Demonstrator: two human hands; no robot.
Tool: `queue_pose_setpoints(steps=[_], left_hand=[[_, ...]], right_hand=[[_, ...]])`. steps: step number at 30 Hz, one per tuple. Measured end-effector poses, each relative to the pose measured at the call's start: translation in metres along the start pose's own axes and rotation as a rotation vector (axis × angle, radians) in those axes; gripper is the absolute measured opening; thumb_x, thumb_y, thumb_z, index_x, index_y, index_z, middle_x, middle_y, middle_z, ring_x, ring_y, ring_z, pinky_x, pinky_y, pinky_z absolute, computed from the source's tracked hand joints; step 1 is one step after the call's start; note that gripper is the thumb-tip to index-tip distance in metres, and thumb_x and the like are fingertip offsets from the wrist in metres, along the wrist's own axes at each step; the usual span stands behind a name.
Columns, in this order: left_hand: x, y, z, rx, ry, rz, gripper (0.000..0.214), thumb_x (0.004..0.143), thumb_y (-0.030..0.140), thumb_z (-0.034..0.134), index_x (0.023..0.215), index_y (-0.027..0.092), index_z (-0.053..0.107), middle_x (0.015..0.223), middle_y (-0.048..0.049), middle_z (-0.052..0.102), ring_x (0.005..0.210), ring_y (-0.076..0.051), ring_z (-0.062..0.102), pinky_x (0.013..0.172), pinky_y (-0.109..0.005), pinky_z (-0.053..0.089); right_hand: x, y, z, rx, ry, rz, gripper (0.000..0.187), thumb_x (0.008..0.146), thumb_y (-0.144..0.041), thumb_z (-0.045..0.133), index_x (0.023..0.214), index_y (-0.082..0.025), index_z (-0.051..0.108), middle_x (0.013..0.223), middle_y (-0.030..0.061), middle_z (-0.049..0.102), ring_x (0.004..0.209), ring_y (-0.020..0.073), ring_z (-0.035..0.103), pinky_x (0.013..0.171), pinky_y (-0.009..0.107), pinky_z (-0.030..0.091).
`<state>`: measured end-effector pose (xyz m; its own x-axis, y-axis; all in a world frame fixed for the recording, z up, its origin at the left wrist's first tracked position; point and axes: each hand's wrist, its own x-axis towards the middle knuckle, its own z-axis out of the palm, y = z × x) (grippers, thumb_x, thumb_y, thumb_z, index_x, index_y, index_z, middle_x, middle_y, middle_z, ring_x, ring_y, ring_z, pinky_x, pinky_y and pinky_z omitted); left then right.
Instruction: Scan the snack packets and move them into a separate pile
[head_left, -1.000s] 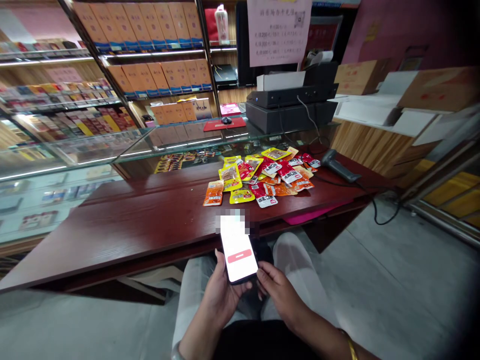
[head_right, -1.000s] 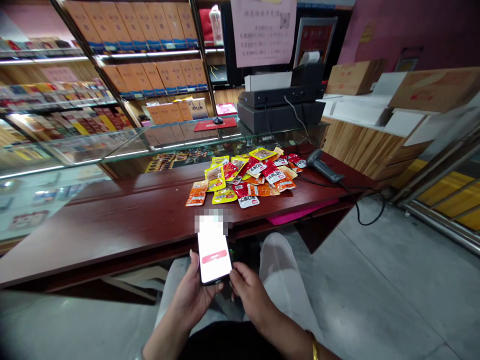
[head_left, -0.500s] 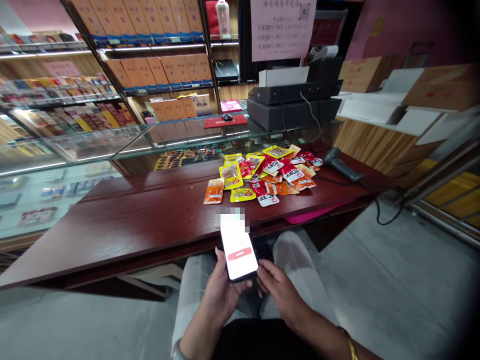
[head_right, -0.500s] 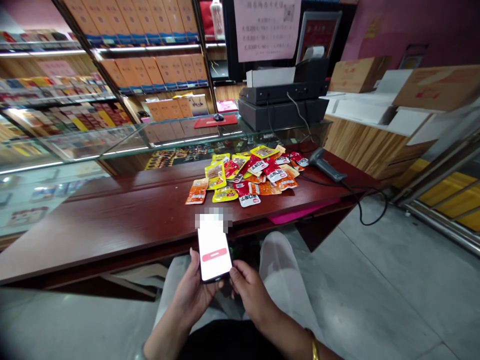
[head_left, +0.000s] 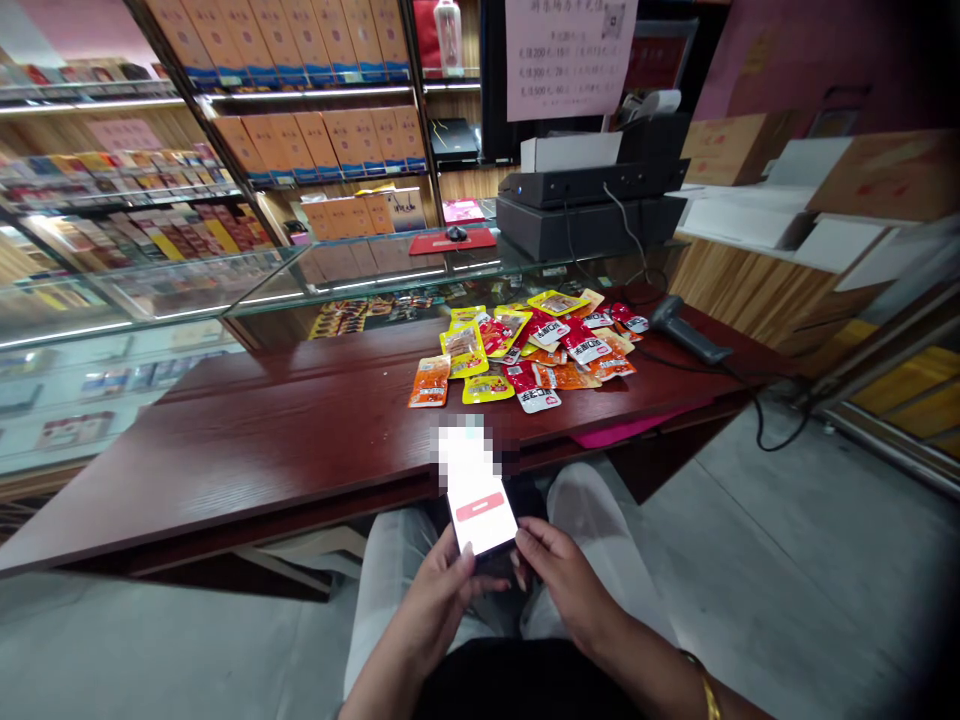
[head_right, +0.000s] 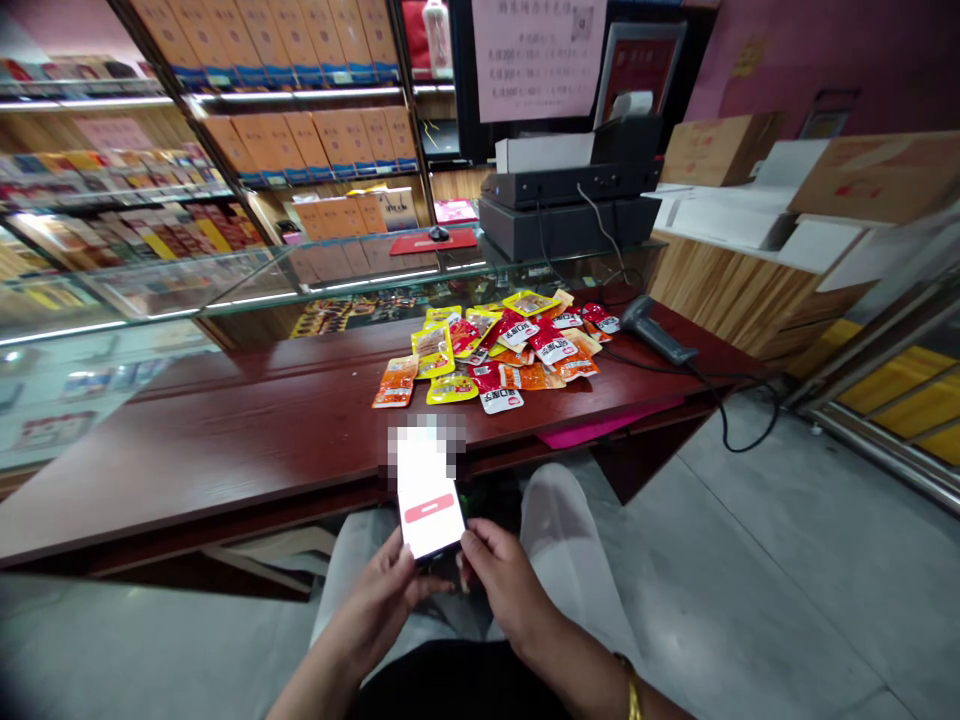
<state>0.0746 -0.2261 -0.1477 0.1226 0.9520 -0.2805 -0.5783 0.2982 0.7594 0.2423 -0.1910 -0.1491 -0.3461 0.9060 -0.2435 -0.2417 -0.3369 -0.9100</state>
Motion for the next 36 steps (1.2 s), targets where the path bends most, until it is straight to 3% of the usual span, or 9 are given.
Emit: queue_pose_setpoints(steps=[5, 13, 18, 23, 29, 33, 36], left_hand=[[-0.003, -0.005, -0.004, 0.169, 0.060, -0.004, 0.063, 0.075, 0.037, 0.084, 0.132, 0.021, 0.062, 0.118, -0.0132, 0.070, 0.086, -0.018, 0.067, 0.070, -0.028, 0.053], [0.002, -0.005, -0.004, 0.240, 0.086, 0.016, 0.060, 0.073, 0.038, 0.085, 0.124, 0.017, 0.062, 0.090, -0.0071, 0.074, 0.070, -0.015, 0.064, 0.059, -0.024, 0.045], [0.002, -0.006, -0.002, 0.182, 0.083, 0.005, 0.060, 0.073, 0.034, 0.086, 0.124, 0.017, 0.061, 0.104, -0.0124, 0.075, 0.085, -0.021, 0.071, 0.066, -0.027, 0.050], [0.003, -0.007, -0.004, 0.164, 0.070, -0.002, 0.058, 0.073, 0.033, 0.086, 0.124, 0.017, 0.063, 0.107, -0.0133, 0.074, 0.086, -0.022, 0.071, 0.067, -0.027, 0.051], [0.001, -0.007, -0.003, 0.145, 0.085, -0.007, 0.054, 0.075, 0.031, 0.085, 0.123, 0.017, 0.065, 0.112, -0.0128, 0.072, 0.088, -0.020, 0.067, 0.070, -0.027, 0.051], [-0.002, -0.013, 0.000, 0.157, 0.085, -0.027, 0.054, 0.075, 0.035, 0.084, 0.124, 0.018, 0.066, 0.116, -0.0137, 0.071, 0.091, -0.021, 0.067, 0.073, -0.029, 0.050], [-0.006, -0.022, 0.003, 0.187, 0.055, -0.050, 0.056, 0.074, 0.037, 0.085, 0.124, 0.018, 0.067, 0.114, -0.0141, 0.072, 0.092, -0.023, 0.067, 0.076, -0.031, 0.050]], right_hand=[[0.001, 0.004, 0.000, 0.023, -0.005, 0.014, 0.050, 0.078, -0.066, 0.075, 0.085, -0.018, 0.067, 0.062, -0.0039, 0.057, 0.055, 0.0127, 0.051, 0.058, 0.027, 0.042], [0.001, 0.003, 0.000, -0.003, 0.013, 0.031, 0.052, 0.077, -0.068, 0.074, 0.088, -0.017, 0.070, 0.061, -0.0029, 0.059, 0.057, 0.0138, 0.053, 0.059, 0.027, 0.043], [0.002, 0.003, -0.003, -0.065, 0.025, 0.003, 0.054, 0.077, -0.070, 0.073, 0.090, -0.018, 0.073, 0.064, -0.0010, 0.062, 0.059, 0.0153, 0.055, 0.060, 0.029, 0.044], [0.003, 0.005, -0.007, -0.099, 0.024, -0.003, 0.056, 0.075, -0.072, 0.072, 0.093, -0.019, 0.074, 0.069, 0.0011, 0.065, 0.064, 0.0178, 0.057, 0.063, 0.030, 0.046], [0.001, 0.009, -0.011, -0.101, -0.068, -0.030, 0.053, 0.082, -0.069, 0.069, 0.101, -0.019, 0.073, 0.072, -0.0003, 0.063, 0.063, 0.0152, 0.053, 0.062, 0.029, 0.043], [-0.002, -0.001, -0.013, -0.016, -0.116, -0.029, 0.048, 0.084, -0.065, 0.069, 0.102, -0.021, 0.072, 0.085, 0.0025, 0.069, 0.080, 0.0200, 0.061, 0.075, 0.033, 0.048], [-0.012, -0.013, -0.022, -0.074, -0.152, -0.042, 0.045, 0.085, -0.062, 0.070, 0.104, -0.021, 0.072, 0.091, 0.0043, 0.071, 0.084, 0.0221, 0.064, 0.080, 0.035, 0.050]])
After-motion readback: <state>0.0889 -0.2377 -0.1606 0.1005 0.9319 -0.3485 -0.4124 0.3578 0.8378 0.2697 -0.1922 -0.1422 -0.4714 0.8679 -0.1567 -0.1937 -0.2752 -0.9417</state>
